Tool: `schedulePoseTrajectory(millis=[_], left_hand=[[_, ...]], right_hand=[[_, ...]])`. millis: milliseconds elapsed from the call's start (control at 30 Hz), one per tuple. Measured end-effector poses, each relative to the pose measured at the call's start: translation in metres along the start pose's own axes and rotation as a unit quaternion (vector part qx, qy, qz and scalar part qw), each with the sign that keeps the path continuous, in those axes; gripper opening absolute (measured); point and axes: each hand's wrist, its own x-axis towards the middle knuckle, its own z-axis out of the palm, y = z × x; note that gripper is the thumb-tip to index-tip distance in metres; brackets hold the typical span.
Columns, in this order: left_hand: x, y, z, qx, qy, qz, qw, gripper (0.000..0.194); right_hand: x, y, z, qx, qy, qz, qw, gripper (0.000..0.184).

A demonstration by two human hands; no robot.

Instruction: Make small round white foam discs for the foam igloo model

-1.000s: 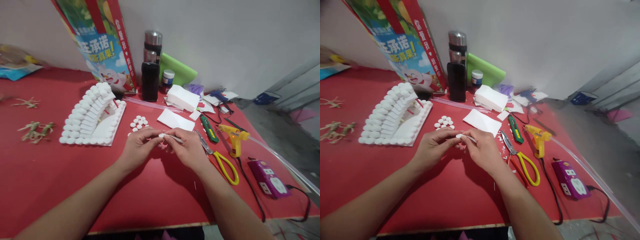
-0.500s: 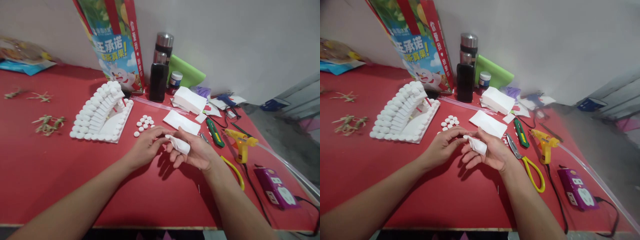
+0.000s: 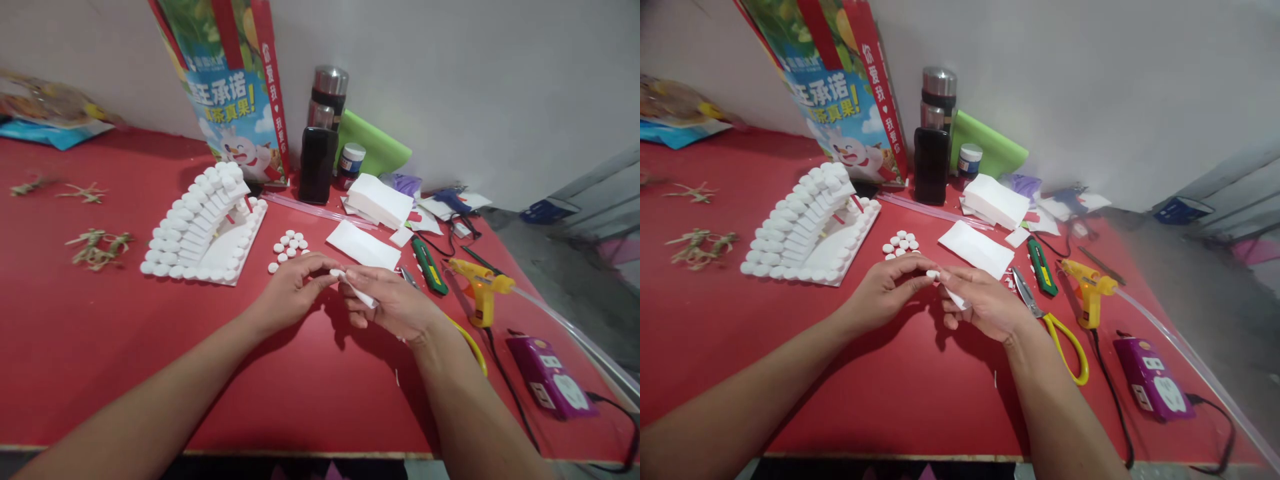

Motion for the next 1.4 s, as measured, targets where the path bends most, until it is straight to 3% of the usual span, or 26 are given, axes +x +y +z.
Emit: schedulePoseTrajectory(millis=[233, 467, 733, 867, 1033, 1133, 1200, 1400], left_hand=[[-0.001, 0.001, 0.001, -0.060, 0.021, -0.069, 0.996, 0.018], [-0.001, 0.001, 0.000, -0.050, 0.008, -0.047, 0.998, 0.016], [0.000, 0.001, 0.000, -0.034, 0.035, -0.059, 0.997, 0.014], [-0.001, 0.001, 0.005, -0.073, 0.055, -0.093, 0.991, 0.015], [-0.002, 0.003, 0.012, -0.104, 0.108, -0.121, 0.981, 0.014], [-0.002, 0.001, 0.011, -0.130, 0.111, -0.123, 0.977, 0.013], [-0.002, -0.002, 0.009, -0.157, 0.094, -0.133, 0.974, 0.016], [-0.001, -0.009, 0.006, -0.225, 0.059, -0.171, 0.957, 0.023]], right_hand=[[0.002, 0.001, -0.006, -0.150, 0.073, -0.091, 0.982, 0.048], [0.003, 0.001, -0.005, -0.097, 0.064, -0.072, 0.991, 0.038], [0.004, 0.003, -0.003, -0.188, 0.125, -0.124, 0.966, 0.041], [0.004, 0.003, 0.005, -0.248, 0.211, -0.148, 0.934, 0.036], [0.001, 0.008, 0.017, -0.388, 0.257, -0.235, 0.853, 0.021], [0.001, 0.011, 0.017, -0.445, 0.238, -0.308, 0.806, 0.015], [0.001, 0.011, 0.015, -0.473, 0.206, -0.331, 0.790, 0.015], [0.000, 0.006, 0.008, -0.497, 0.147, -0.335, 0.787, 0.015]])
